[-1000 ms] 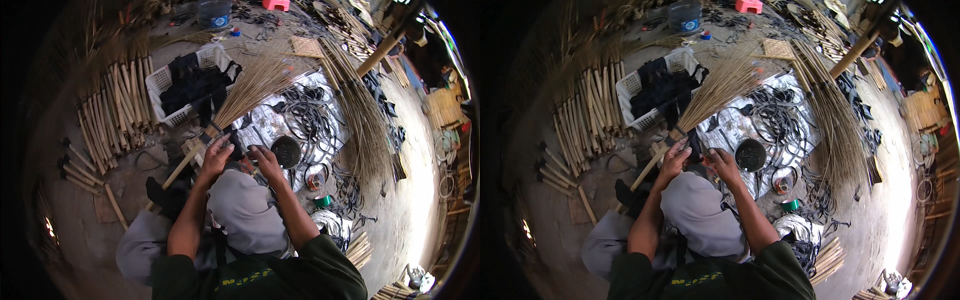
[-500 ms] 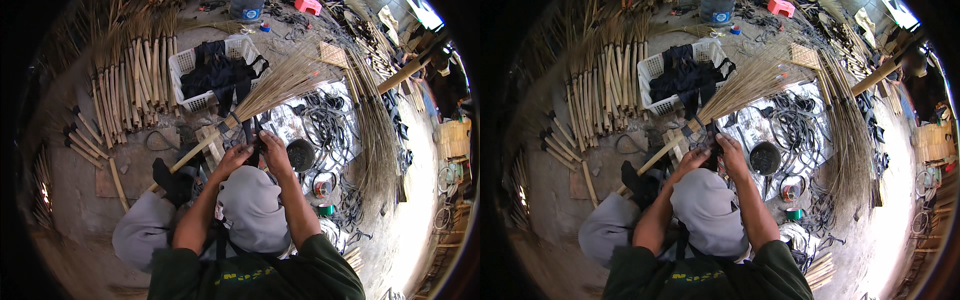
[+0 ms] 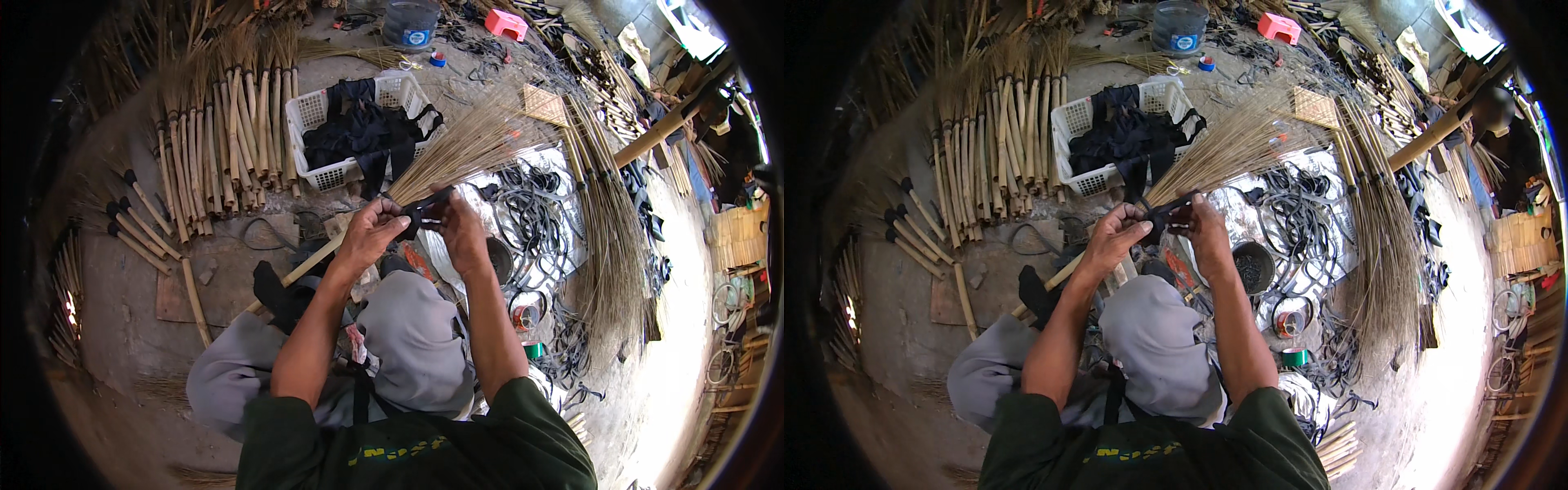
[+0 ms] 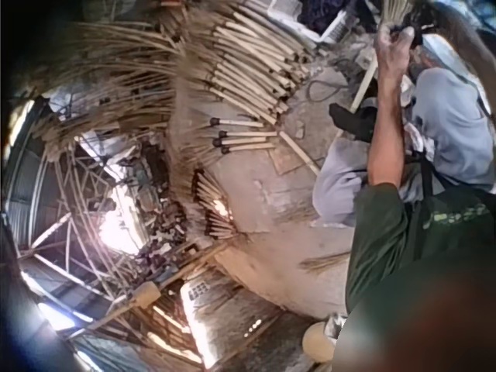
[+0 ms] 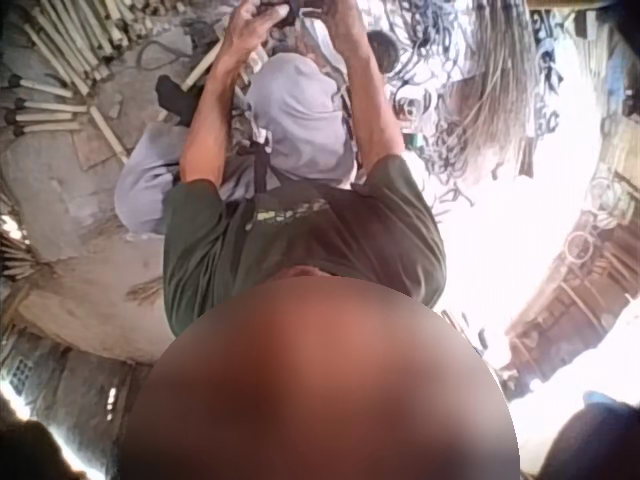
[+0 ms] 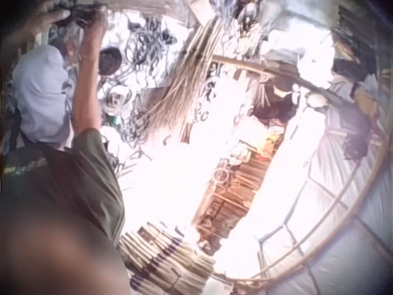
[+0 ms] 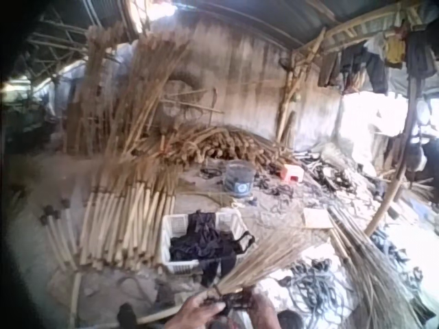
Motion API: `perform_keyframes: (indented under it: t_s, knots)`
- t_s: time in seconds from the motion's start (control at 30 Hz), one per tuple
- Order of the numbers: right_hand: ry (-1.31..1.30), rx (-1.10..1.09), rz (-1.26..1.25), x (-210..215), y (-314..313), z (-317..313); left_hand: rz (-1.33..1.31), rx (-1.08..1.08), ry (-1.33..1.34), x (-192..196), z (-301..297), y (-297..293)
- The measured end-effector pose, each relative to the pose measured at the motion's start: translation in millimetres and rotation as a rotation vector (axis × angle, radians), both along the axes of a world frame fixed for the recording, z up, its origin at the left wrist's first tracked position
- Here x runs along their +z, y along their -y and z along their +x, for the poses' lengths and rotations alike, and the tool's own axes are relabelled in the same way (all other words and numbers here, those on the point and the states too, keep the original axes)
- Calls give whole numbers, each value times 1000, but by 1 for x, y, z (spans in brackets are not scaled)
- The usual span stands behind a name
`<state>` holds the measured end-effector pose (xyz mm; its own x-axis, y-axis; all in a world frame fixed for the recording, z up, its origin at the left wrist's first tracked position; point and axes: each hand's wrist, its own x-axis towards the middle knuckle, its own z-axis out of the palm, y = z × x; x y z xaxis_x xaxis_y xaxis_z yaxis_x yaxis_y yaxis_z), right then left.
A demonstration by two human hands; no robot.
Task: The person sits on the floor and wraps black fabric tightly around the junction of a broom's bristles and handle. They use scissors to trim excess fabric and then place the finished broom among others. The person repeats the process on a second broom.
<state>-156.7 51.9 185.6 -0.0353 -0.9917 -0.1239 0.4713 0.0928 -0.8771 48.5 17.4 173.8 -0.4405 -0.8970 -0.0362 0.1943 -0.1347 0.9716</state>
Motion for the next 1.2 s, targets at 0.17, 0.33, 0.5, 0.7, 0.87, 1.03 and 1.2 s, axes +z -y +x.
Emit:
perform_keyframes:
  t_s: [0.17, 0.33, 0.5, 0.7, 0.87, 1.03, 1.2]
  knots:
    - [-157, 144, 37, -15, -22, 22, 106, 67, -145, -5, 2, -5]
    - [-330, 62, -69, -15, -23, 33, 221, 201, -211, -11, 3, -11]
    - [-364, 85, -76, -18, -23, 26, 290, 293, -306, -15, 2, -12]
    - [-434, -209, 82, -63, -89, -71, 249, 357, -284, -29, 28, -2]
    - [-672, -558, 472, -144, -205, -139, 353, 341, -221, -47, 48, -3]
    - [-971, -222, 663, -223, -283, -94, 254, 401, -167, -35, 44, 9]
    - [-1118, 27, 611, -245, -296, -45, 67, 382, -173, 6, 60, 27]
